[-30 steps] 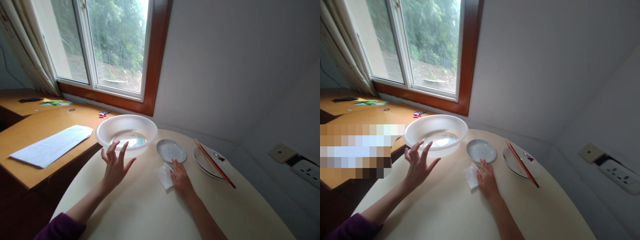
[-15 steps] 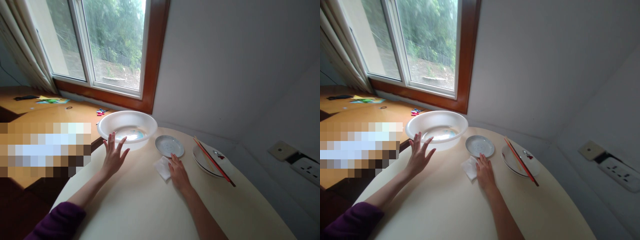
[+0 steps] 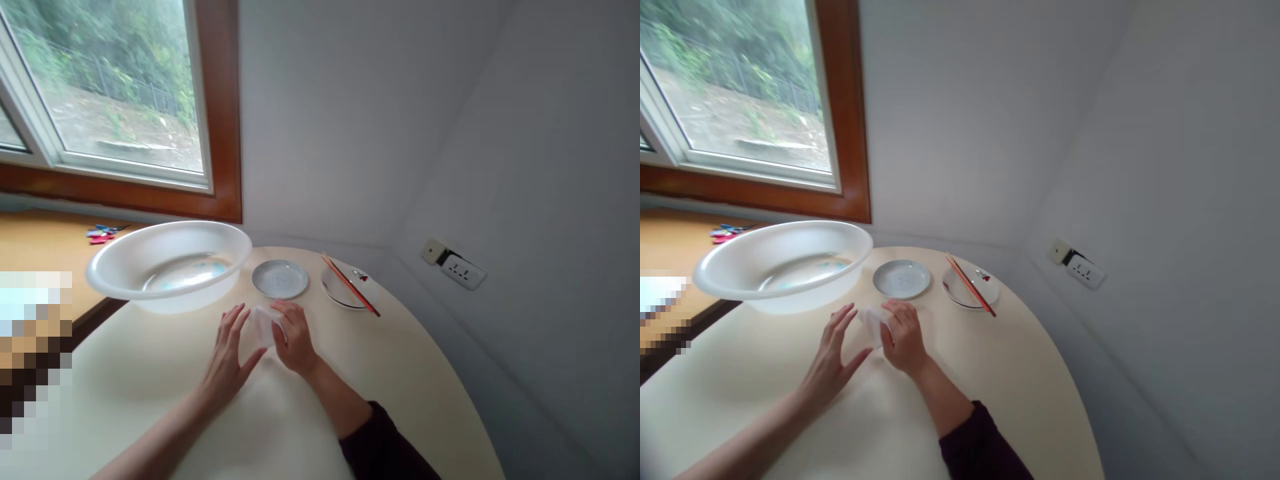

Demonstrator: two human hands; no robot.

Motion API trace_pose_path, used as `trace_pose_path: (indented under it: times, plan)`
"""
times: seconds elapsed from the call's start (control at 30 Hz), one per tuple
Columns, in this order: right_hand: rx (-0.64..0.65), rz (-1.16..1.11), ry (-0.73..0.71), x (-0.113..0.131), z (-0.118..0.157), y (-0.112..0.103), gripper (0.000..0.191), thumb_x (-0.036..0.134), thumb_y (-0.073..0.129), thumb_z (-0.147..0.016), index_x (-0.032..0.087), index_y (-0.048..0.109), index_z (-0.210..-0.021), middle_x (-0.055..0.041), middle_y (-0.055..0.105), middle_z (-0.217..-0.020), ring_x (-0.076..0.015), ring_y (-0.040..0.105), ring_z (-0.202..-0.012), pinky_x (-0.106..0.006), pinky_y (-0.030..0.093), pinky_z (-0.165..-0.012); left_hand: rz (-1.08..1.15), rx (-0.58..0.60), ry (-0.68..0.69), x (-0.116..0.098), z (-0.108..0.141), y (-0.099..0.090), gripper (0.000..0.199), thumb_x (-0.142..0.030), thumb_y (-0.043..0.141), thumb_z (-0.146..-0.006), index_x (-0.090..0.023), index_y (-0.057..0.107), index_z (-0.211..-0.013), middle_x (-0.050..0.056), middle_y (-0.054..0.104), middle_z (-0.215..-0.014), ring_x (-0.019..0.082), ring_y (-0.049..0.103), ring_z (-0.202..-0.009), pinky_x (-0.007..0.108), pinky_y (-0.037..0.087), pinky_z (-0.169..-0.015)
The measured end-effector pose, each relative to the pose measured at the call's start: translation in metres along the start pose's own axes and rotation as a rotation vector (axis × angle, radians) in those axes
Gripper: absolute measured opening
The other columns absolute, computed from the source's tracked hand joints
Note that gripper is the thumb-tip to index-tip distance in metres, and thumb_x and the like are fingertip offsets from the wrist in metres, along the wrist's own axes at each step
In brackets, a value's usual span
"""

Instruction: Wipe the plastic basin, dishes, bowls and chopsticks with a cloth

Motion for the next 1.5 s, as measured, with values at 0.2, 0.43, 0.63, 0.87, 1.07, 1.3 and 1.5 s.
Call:
trace_pose_path:
  times: [0.2,0.43,0.63,0.87,1.07,1.3,1.5]
  plan:
    - [0.024,-0.056,-0.035,0.022,0.005,-0.001,0.026,0.022,0.034,-0.088,0.02,0.054,-0.105,-0.0085,0.062,-0.102,-0.0198,0.053,-0.104,-0.039,0.04,-0.092,0.198,0.103,-0.258,0.018,-0.002,0.049,0.03,-0.023,0.044,-0.077,-0.017,0.044,-0.107,0.011,0.063,-0.096,0.025,0.061,-0.092,0.043,0.047,-0.084]
    - [-0.052,0.226,0.079,-0.031,-0.025,-0.035,0.033,0.028,0.04,-0.085,0.015,0.046,-0.115,-0.0129,0.058,-0.112,-0.0226,0.049,-0.11,-0.04,0.034,-0.096,0.24,0.381,-0.443,0.034,0.003,0.079,0.006,-0.026,0.039,-0.079,-0.023,0.045,-0.077,-0.001,0.059,-0.063,0.017,0.056,-0.059,0.026,0.04,-0.057]
    - [0.105,0.545,0.844,-0.153,-0.032,-0.092,0.071,0.024,0.047,-0.08,0.004,0.014,-0.139,-0.0239,0.035,-0.138,-0.0317,0.034,-0.127,-0.046,0.027,-0.101,0.24,0.51,-0.423,0.026,0.006,0.089,0.009,-0.022,0.041,-0.076,-0.022,0.048,-0.08,0.002,0.063,-0.071,0.02,0.059,-0.066,0.028,0.04,-0.06]
    - [0.425,0.513,1.12,-0.201,-0.002,-0.088,0.085,0.026,0.056,-0.075,0.012,0.008,-0.143,-0.0225,0.043,-0.134,-0.0331,0.043,-0.122,-0.051,0.032,-0.096,0.224,0.548,-0.408,0.025,0.006,0.09,0.008,-0.023,0.041,-0.077,-0.023,0.049,-0.08,0.002,0.064,-0.069,0.021,0.06,-0.065,0.028,0.04,-0.059]
    - [0.424,0.489,1.148,-0.209,-0.002,-0.075,0.049,0.018,0.058,-0.075,0.016,0.047,-0.123,-0.0179,0.059,-0.118,-0.0313,0.053,-0.112,-0.046,0.038,-0.091,0.218,0.551,-0.413,0.026,0.008,0.092,0.009,-0.025,0.039,-0.077,-0.023,0.047,-0.081,0.002,0.063,-0.068,0.022,0.06,-0.067,0.028,0.04,-0.059]
    - [0.143,0.41,1.106,-0.195,-0.02,-0.102,0.013,0.02,0.049,-0.082,0.014,0.058,-0.09,-0.0171,0.065,-0.097,-0.0277,0.06,-0.095,-0.036,0.045,-0.078,0.254,0.531,-0.418,0.026,0.006,0.09,0.009,-0.025,0.039,-0.077,-0.023,0.046,-0.08,0.001,0.062,-0.067,0.02,0.059,-0.065,0.027,0.04,-0.058]
    - [-0.496,-0.243,0.796,-0.132,-0.068,-0.141,0.036,0.048,0.036,-0.088,0.023,0.035,-0.063,0.0074,0.037,-0.046,-0.0086,0.038,-0.04,-0.021,0.033,-0.041,0.308,0.438,-0.445,0.025,0.002,0.083,0.013,-0.03,0.039,-0.079,-0.022,0.046,-0.072,-0.002,0.056,-0.058,0.016,0.053,-0.055,0.024,0.037,-0.053]
Point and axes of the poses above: each hand's wrist, its own z-axis away from the middle knuckle, its own y-axis out of the palm, x = y × z, the point moved 9 cm from there along -z, towards the middle knuckle
